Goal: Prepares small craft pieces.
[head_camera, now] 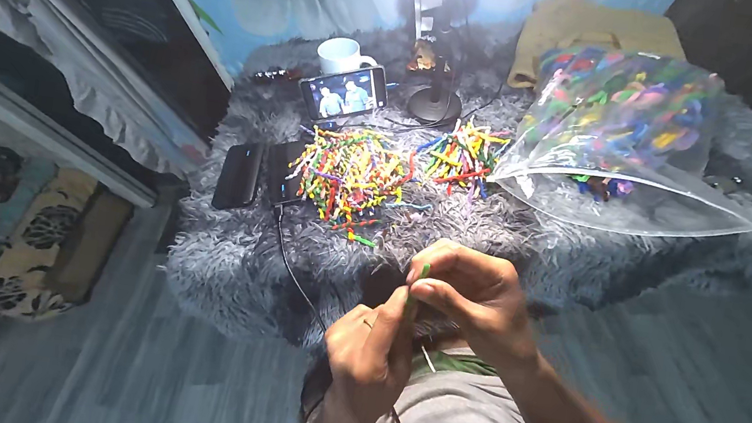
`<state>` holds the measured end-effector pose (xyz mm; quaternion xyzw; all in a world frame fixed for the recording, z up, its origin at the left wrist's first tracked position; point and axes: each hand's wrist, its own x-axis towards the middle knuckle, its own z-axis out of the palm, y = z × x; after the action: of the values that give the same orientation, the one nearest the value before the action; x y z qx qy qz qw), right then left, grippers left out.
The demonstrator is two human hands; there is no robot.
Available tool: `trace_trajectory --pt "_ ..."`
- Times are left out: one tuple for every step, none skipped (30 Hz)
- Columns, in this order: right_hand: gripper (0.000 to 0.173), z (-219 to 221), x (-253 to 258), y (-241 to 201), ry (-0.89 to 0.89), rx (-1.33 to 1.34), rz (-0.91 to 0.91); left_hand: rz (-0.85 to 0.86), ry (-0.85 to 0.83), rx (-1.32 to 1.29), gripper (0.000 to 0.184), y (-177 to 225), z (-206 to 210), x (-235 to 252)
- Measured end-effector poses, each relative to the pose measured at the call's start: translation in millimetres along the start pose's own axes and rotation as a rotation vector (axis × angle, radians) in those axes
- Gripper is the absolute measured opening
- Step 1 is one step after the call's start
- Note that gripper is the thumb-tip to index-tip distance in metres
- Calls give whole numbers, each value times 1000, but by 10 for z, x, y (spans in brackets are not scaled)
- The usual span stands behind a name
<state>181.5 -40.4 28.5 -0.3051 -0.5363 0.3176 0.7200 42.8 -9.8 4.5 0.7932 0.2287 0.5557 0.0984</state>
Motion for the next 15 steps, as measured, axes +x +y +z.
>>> trace_trajectory --pt "4 20 -9 -1 41 -35 9 29 2 93 26 -13 19 11" --pt "4 32 -15 -4 72 -86 7 49 0 158 27 -26 32 18" --pt "5 43 -21 -12 95 -142 6 61 3 204 27 -39 45 23" --pt "7 57 -31 -24 115 -188 12 67 9 242 27 -51 59 30" --pt "9 75 -43 -39 133 -223 20 64 11 267 26 -62 73 39" --pt "11 94 -56 -46 150 -240 22 54 1 271 26 -71 81 43" --pt "13 110 -69 -44 162 -235 13 37 -19 241 26 -79 82 35" --pt "14 118 -80 -37 166 -202 3 9 -52 168 27 -74 74 18" --pt "16 118 -85 -30 160 -135 2 -30 -89 46 28 -55 58 4" --pt "17 115 -84 -28 148 -40 18 -86 -128 -125 28 -24 32 -3" --pt "17 111 -84 -32 135 76 52 -159 -183 -343 30 4 -12 4" --pt "16 113 -87 -44 119 195 91 -242 -250 -604 33 20 -63 28" --pt "16 121 -95 -64 93 288 116 -324 -330 -893 34 14 -113 58" --pt "15 136 -103 -85 59 357 123 -404 -415 -1196 32 -6 -149 77" --pt "15 152 -110 -106 17 407 111 -486 -492 -1502 31 -17 -160 78"
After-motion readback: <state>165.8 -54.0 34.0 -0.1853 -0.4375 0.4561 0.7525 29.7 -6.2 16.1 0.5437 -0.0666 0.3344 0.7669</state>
